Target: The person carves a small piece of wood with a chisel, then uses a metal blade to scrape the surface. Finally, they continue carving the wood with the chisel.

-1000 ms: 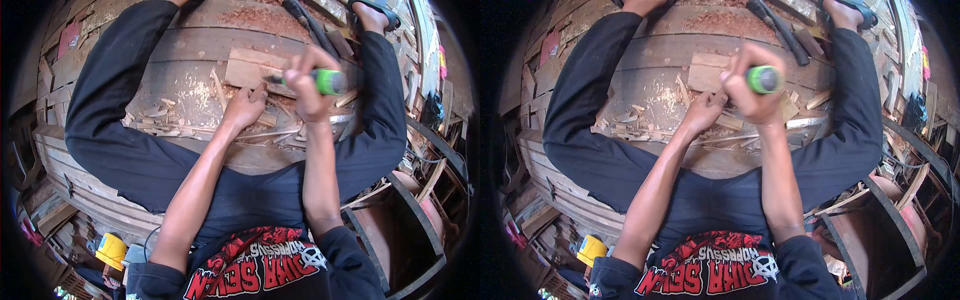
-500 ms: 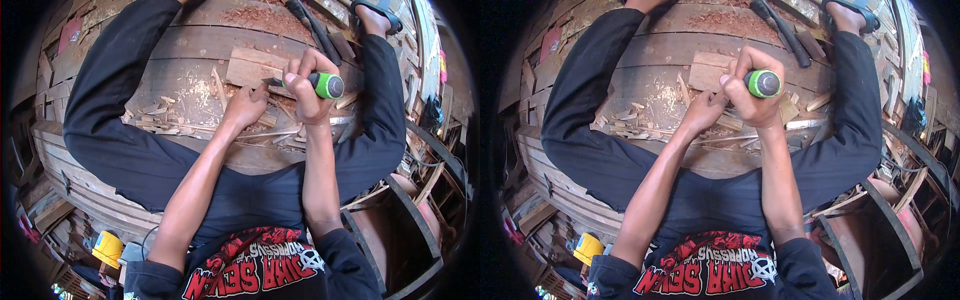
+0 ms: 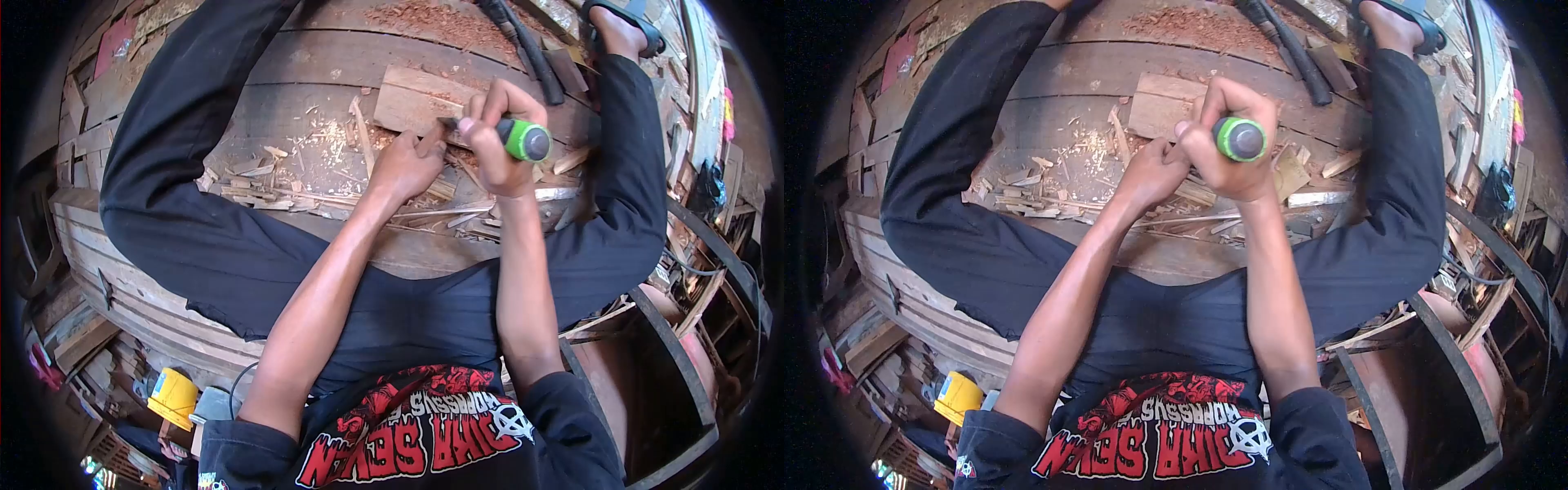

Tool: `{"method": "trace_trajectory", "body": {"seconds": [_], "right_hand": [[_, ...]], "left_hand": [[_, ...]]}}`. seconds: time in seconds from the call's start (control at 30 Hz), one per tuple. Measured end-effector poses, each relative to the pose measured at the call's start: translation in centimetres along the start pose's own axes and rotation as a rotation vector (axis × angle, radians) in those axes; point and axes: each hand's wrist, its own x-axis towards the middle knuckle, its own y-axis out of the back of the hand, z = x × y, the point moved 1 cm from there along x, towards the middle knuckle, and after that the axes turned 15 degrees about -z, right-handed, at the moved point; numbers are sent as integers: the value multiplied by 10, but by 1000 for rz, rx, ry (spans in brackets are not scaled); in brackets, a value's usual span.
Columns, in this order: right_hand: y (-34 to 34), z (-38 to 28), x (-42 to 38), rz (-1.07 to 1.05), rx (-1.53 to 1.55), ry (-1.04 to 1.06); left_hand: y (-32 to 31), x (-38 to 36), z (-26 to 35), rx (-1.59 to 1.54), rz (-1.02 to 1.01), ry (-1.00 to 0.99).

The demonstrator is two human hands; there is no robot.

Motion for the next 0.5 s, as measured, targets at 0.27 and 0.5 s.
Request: {"method": "trace_trajectory", "body": {"seconds": [0.27,0.5], "right_hand": [[0,-12,2,16,77,-7],[1,-10,2,15,60,20]], "left_hand": [[3,-9,11,57,13,10],[-1,-4,-1,73,61,-30]]}}
